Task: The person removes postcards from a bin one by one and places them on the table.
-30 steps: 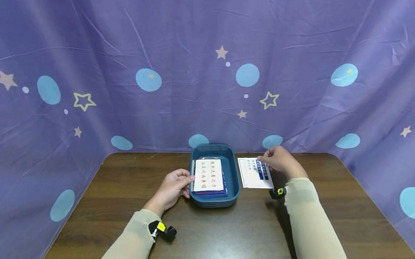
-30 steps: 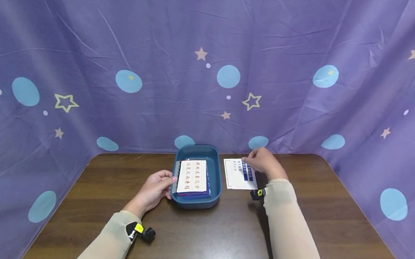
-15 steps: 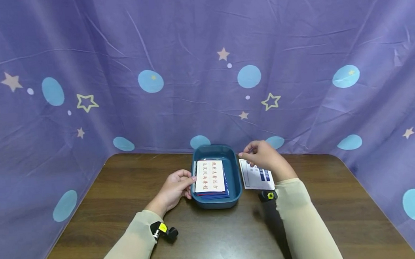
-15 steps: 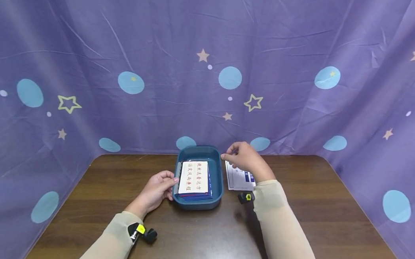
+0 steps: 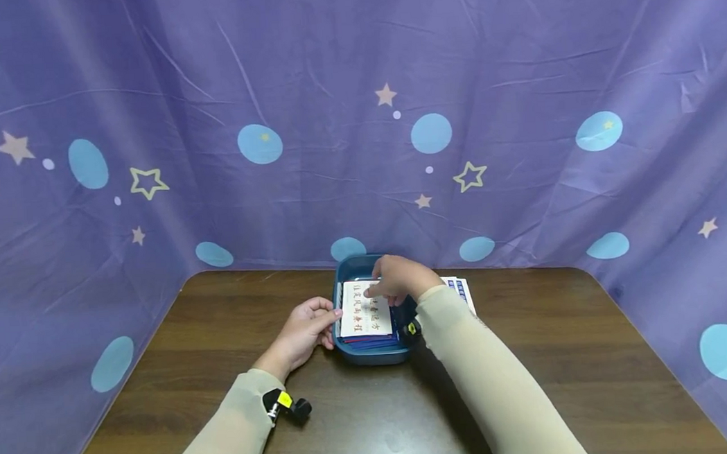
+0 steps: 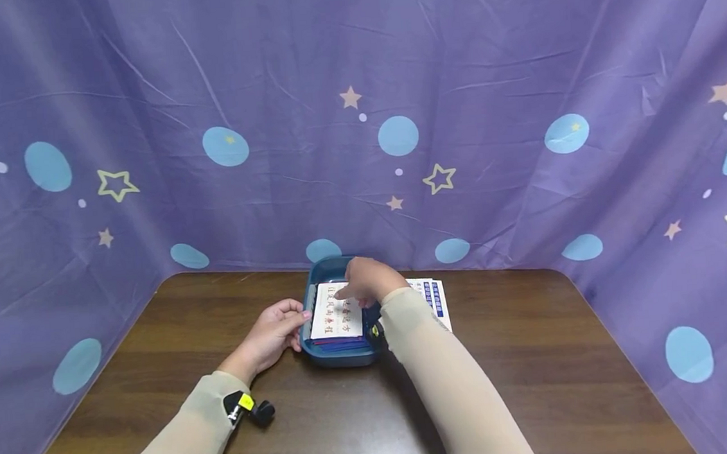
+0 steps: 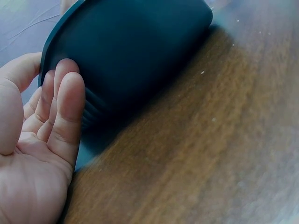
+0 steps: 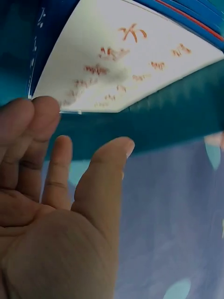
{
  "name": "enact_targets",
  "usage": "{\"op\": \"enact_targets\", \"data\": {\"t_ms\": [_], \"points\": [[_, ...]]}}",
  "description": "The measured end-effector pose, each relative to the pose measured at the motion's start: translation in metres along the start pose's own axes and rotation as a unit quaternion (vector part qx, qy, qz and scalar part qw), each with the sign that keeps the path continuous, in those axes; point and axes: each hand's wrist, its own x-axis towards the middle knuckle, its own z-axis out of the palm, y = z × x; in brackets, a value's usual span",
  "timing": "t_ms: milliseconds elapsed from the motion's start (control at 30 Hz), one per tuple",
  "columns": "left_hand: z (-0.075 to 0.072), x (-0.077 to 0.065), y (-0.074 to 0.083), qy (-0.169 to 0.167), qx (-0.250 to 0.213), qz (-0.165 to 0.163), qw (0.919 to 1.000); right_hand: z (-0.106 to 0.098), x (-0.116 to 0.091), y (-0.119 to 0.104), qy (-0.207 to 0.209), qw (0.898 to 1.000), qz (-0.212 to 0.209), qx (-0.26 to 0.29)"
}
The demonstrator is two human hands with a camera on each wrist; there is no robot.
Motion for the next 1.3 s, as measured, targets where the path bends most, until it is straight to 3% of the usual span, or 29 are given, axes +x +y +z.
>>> {"op": "enact_targets", "data": {"t_ms": [200, 300, 400, 567, 767, 900, 1300], "points": [[-0.001, 0.0, -0.001, 0.0, -0.005, 0.006, 1.0, 0.016, 0.018, -0.007, -0.021, 0.992, 0.067, -0.107], [-0.001, 0.0, -0.002, -0.004, -0.005, 0.008, 0.9999, 0.023, 0.022, -0.01, -0.018, 0.982, 0.08, -0.168], [0.0, 0.0, -0.003, -0.004, -0.006, 0.008, 0.9999, 0.028, 0.025, -0.01, -0.009, 0.979, 0.087, -0.186], [0.0, 0.001, -0.005, -0.004, -0.005, 0.007, 1.0, 0.027, 0.028, -0.006, 0.005, 0.987, 0.086, -0.139], [-0.001, 0.001, -0.005, -0.005, -0.004, 0.008, 0.9999, 0.021, 0.018, -0.008, 0.032, 0.993, 0.055, -0.101], [-0.002, 0.001, -0.005, -0.002, -0.001, 0.008, 1.0, 0.015, 0.015, -0.006, 0.054, 0.997, 0.03, -0.039], [-0.002, 0.002, -0.006, -0.003, 0.001, 0.011, 0.9999, -0.009, -0.007, 0.008, 0.106, 0.988, -0.041, 0.104]]}}
